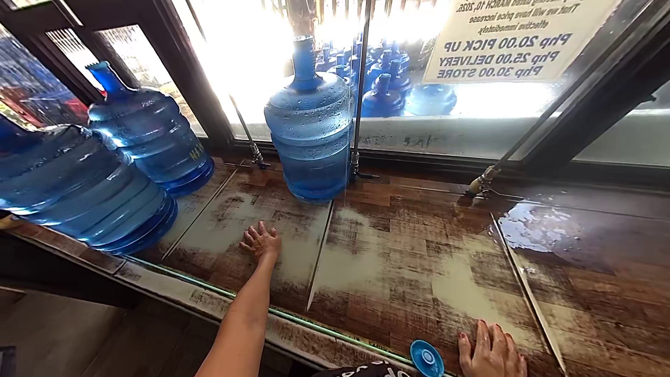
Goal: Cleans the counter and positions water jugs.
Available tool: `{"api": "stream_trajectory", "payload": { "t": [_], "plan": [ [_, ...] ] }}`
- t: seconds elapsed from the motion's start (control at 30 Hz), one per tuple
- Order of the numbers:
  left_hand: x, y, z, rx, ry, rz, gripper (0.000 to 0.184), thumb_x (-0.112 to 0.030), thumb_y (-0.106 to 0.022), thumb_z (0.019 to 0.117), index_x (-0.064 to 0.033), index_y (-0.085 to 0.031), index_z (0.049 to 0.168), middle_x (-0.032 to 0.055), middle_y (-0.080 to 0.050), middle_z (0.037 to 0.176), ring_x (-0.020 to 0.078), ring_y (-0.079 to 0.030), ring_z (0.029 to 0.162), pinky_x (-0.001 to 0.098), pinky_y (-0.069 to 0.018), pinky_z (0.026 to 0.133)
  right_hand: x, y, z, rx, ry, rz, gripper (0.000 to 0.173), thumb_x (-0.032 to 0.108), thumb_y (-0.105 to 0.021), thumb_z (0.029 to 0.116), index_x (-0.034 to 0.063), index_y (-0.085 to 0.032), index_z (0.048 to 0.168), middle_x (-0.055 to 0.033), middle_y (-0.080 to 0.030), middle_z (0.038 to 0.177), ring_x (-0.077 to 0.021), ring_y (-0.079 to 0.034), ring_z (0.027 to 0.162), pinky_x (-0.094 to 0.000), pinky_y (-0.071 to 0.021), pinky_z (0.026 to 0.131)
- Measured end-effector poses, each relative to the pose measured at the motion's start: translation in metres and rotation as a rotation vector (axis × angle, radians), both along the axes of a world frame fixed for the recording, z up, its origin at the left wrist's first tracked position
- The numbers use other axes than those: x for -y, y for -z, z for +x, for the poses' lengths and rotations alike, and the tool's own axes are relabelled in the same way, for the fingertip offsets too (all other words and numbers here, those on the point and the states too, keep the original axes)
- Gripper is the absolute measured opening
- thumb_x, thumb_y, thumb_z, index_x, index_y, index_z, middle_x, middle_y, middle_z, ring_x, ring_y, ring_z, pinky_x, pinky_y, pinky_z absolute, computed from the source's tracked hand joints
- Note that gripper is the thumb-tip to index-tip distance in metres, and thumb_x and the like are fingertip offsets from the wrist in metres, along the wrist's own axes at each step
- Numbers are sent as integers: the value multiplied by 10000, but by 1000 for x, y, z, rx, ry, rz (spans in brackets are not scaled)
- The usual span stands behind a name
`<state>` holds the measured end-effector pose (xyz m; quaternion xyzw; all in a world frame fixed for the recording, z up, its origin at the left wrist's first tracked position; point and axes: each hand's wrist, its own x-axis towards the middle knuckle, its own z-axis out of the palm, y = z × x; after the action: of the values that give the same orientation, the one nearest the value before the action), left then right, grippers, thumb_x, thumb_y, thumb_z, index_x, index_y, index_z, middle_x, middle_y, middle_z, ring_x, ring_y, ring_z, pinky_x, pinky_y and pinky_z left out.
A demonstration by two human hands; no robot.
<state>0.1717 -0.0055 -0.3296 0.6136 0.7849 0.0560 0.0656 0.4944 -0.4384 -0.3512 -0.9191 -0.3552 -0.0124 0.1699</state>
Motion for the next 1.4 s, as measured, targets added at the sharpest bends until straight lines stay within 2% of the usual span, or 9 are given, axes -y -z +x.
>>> {"api": "stream_trajectory", "payload": {
  "t": [0.4,1.1,1.4],
  "plan": [
    [0,3,-1,2,-1,18,616,-532,-324,1064,-266,-330,1620,138,-261,1692,387,-177,1573,663,-69,1225,-1,-1,0,18,9,-20,650,384,-435,1017,-101,-479,1447,-367,-387,1522,-564,-341,1429,-689,-220,1160],
    [1,3,-1,7,7,29,611,-525,-332,1067,-254,-345,1615,146,-274,1686,389,-184,1571,672,-75,1224,-1,-3,0,-5,-4,-24,659,391,-434,1026,-99,-455,1465,-382,-353,1534,-572,-307,1442,-705,-188,1163],
    [0,2,-1,-10,2,6,612,-533,-322,1067,-269,-331,1620,129,-259,1694,379,-178,1574,663,-81,1227,-2,-2,1,14,-2,-29,657,391,-447,1018,-99,-471,1453,-374,-379,1522,-573,-326,1432,-700,-205,1159]
  ]
}}
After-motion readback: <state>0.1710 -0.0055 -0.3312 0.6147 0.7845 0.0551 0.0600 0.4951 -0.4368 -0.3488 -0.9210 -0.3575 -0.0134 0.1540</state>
